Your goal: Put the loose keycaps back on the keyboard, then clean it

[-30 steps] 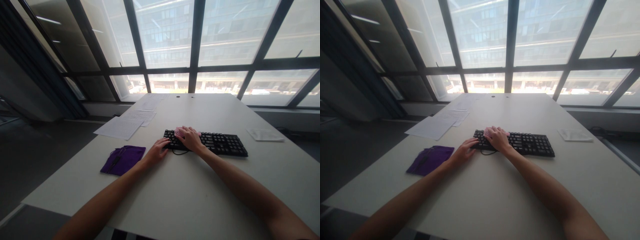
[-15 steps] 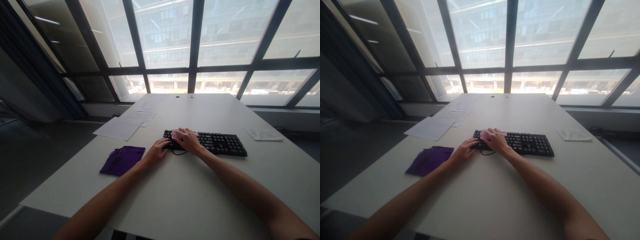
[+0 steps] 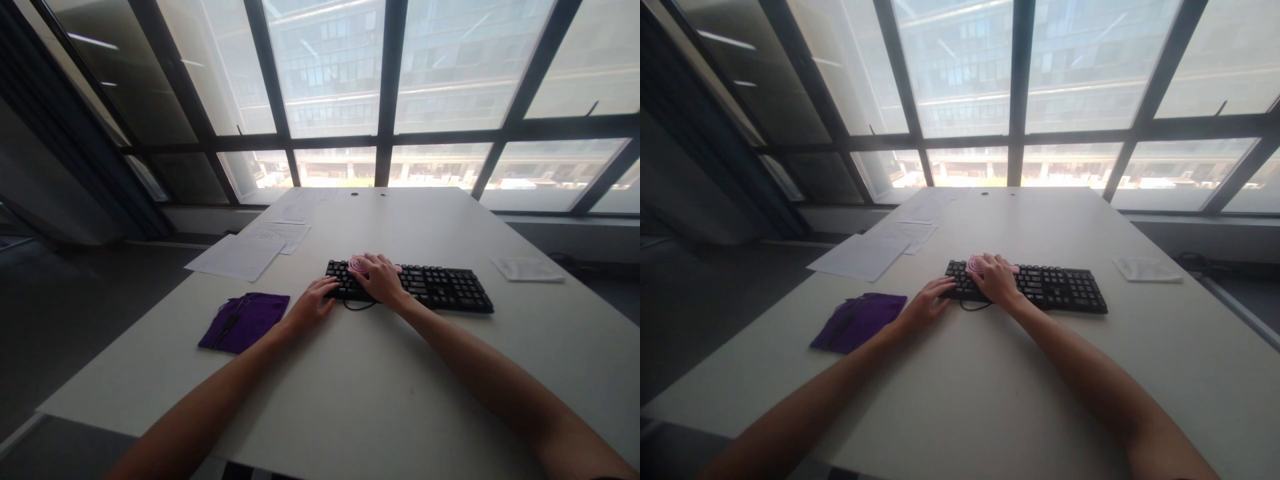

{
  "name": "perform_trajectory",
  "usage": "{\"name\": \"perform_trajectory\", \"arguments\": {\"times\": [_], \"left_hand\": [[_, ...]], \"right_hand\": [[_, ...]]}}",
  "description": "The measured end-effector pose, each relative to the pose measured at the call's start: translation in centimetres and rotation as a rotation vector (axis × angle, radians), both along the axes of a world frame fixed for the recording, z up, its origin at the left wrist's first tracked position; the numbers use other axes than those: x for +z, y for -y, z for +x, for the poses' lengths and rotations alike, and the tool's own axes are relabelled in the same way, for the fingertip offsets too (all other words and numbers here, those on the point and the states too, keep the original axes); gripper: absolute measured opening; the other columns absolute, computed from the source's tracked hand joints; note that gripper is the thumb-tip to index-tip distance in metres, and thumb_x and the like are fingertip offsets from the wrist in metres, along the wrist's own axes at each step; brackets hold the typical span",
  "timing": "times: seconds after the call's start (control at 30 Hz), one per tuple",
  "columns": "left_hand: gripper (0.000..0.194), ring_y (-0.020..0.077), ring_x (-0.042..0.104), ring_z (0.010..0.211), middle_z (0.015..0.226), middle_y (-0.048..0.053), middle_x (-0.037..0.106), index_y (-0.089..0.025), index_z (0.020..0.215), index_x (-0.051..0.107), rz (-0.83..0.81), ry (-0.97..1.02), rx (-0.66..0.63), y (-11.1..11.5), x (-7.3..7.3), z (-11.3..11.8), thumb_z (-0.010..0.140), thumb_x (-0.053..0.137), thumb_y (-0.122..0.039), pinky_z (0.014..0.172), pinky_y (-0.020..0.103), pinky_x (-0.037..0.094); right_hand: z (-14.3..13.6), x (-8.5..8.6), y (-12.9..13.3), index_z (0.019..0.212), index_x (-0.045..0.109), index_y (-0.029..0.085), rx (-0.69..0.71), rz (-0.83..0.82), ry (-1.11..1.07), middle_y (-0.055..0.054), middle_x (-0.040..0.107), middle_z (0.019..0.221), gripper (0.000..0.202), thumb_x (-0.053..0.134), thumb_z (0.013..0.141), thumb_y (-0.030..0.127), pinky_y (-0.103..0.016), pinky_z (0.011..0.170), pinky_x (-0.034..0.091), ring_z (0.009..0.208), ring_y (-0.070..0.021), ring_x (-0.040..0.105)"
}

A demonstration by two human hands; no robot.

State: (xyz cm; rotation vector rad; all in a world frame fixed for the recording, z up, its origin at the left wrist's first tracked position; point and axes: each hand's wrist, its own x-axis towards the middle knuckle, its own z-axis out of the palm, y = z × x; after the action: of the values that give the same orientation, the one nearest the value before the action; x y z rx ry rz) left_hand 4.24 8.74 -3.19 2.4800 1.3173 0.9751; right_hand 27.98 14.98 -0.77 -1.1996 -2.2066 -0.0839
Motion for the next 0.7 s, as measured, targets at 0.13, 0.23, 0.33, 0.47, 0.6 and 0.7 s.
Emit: {"name": "perform_trajectory", "arguments": {"times": [0.13, 0.23, 0.33, 0.47, 0.6, 0.7], "left_hand": [[0.044, 0.0275, 0.051, 0.136, 0.141, 0.011, 0.06, -0.019, 0.133, 0.063, -0.002, 0.006, -0.004, 0.04, 0.1, 0.02, 0.089, 0.061, -0.017, 0.117, 0.051, 0.042], [0.045, 0.0275, 0.051, 0.136, 0.141, 0.011, 0.06, -0.02, 0.133, 0.063, -0.005, 0.009, -0.003, 0.04, 0.09, -0.01, 0.088, 0.061, -0.017, 0.117, 0.051, 0.042], [0.043, 0.0276, 0.051, 0.136, 0.142, 0.011, 0.06, -0.019, 0.133, 0.063, -0.008, 0.004, 0.0, 0.02, 0.0, -0.07, 0.089, 0.06, -0.018, 0.118, 0.051, 0.041], [0.043, 0.0275, 0.05, 0.137, 0.142, 0.012, 0.059, -0.019, 0.133, 0.063, -0.011, -0.006, 0.003, -0.04, -0.18, -0.13, 0.089, 0.061, -0.018, 0.118, 0.052, 0.04], [0.044, 0.0274, 0.051, 0.136, 0.141, 0.011, 0.06, -0.021, 0.132, 0.063, -0.002, 0.002, 0.006, -0.06, -0.24, -0.1, 0.089, 0.061, -0.018, 0.118, 0.053, 0.041], [0.044, 0.0274, 0.051, 0.136, 0.141, 0.011, 0.06, -0.02, 0.133, 0.063, -0.003, 0.004, 0.007, 0.02, -0.1, -0.05, 0.089, 0.06, -0.018, 0.117, 0.052, 0.041]], "right_hand": [[-0.28, -0.11, 0.25, 0.131, 0.064, 0.025, 0.139, 0.0, 0.001, -0.01, 0.062, 0.135, 0.042, 0.054, 0.099, 0.05, -0.042, 0.099, 0.042, 0.115, -0.0281, 0.054], [-0.58, -0.17, 0.4, 0.131, 0.064, 0.027, 0.204, -0.017, 0.025, -0.009, 0.062, 0.136, 0.041, 0.056, 0.098, 0.049, -0.04, 0.099, 0.042, 0.115, -0.0271, 0.055], [-0.55, -0.15, 0.32, 0.129, 0.064, 0.026, 0.14, -0.021, 0.031, -0.009, 0.062, 0.135, 0.04, 0.055, 0.098, 0.049, -0.041, 0.099, 0.042, 0.115, -0.028, 0.054], [-0.08, -0.01, 0.08, 0.128, 0.065, 0.023, -0.02, -0.021, 0.019, -0.012, 0.062, 0.135, 0.039, 0.053, 0.099, 0.048, -0.043, 0.098, 0.041, 0.115, -0.0309, 0.054], [0.09, 0.06, 0.08, 0.128, 0.065, 0.023, -0.041, -0.01, -0.007, -0.011, 0.062, 0.135, 0.04, 0.053, 0.099, 0.048, -0.043, 0.099, 0.042, 0.116, -0.031, 0.053], [-0.17, 0.0, 0.28, 0.129, 0.064, 0.023, 0.034, -0.002, -0.022, -0.01, 0.062, 0.135, 0.041, 0.053, 0.099, 0.049, -0.043, 0.101, 0.042, 0.117, -0.0294, 0.054]]}}
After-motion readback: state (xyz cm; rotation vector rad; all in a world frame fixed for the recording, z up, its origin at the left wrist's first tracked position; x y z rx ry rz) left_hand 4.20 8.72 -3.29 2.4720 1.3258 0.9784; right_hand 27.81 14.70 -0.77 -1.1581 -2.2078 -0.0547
